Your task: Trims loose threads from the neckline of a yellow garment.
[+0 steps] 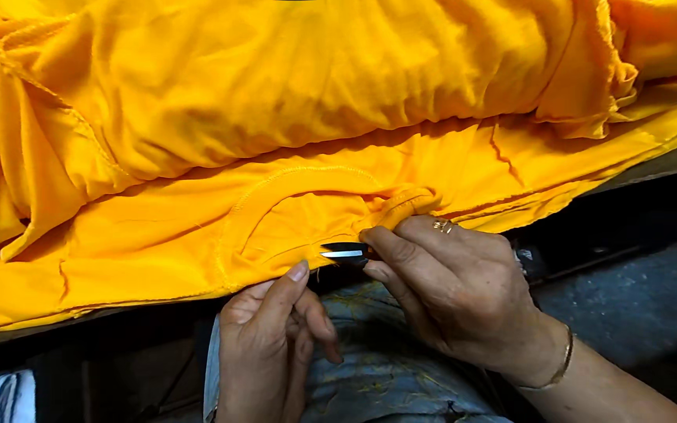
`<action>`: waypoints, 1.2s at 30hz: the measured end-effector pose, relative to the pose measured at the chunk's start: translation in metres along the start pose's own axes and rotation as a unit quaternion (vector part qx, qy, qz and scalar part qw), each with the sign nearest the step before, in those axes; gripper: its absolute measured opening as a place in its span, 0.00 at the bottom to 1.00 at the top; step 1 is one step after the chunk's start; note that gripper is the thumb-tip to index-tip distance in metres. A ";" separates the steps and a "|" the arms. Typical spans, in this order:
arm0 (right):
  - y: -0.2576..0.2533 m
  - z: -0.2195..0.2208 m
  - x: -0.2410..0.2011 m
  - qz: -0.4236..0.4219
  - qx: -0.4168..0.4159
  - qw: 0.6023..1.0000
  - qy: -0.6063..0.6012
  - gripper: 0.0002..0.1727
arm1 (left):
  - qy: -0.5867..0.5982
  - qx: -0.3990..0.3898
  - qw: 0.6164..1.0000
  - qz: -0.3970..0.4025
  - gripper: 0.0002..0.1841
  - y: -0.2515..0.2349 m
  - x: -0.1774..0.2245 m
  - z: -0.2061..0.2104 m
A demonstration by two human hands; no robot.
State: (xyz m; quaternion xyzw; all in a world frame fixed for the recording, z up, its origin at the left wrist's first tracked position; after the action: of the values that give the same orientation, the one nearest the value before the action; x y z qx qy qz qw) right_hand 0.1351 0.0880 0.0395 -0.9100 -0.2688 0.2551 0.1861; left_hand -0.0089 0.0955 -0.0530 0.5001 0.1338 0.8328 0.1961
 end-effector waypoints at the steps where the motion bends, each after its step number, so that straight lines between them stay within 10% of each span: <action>1: 0.000 0.000 -0.001 -0.002 0.000 1.000 -0.001 0.19 | -0.003 0.001 1.000 0.001 0.21 0.000 0.000 0.000; 36: 0.002 0.003 -0.003 -0.029 -0.014 0.999 -0.020 0.18 | -0.012 0.011 1.000 0.013 0.20 0.004 0.000 -0.003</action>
State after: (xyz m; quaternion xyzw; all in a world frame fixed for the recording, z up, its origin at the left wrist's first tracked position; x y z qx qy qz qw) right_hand 0.1317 0.0854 0.0377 -0.8991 -0.3021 0.2640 0.1751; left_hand -0.0119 0.0920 -0.0532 0.5143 0.1342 0.8275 0.1810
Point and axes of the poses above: each hand's wrist, its own y-axis away from the middle knuckle, its own z-axis out of the palm, x = y × z, the point moved 10 cm from there along -y, towards the middle knuckle, and after that the axes turned 9 degrees about -y, right-handed, at the moved point
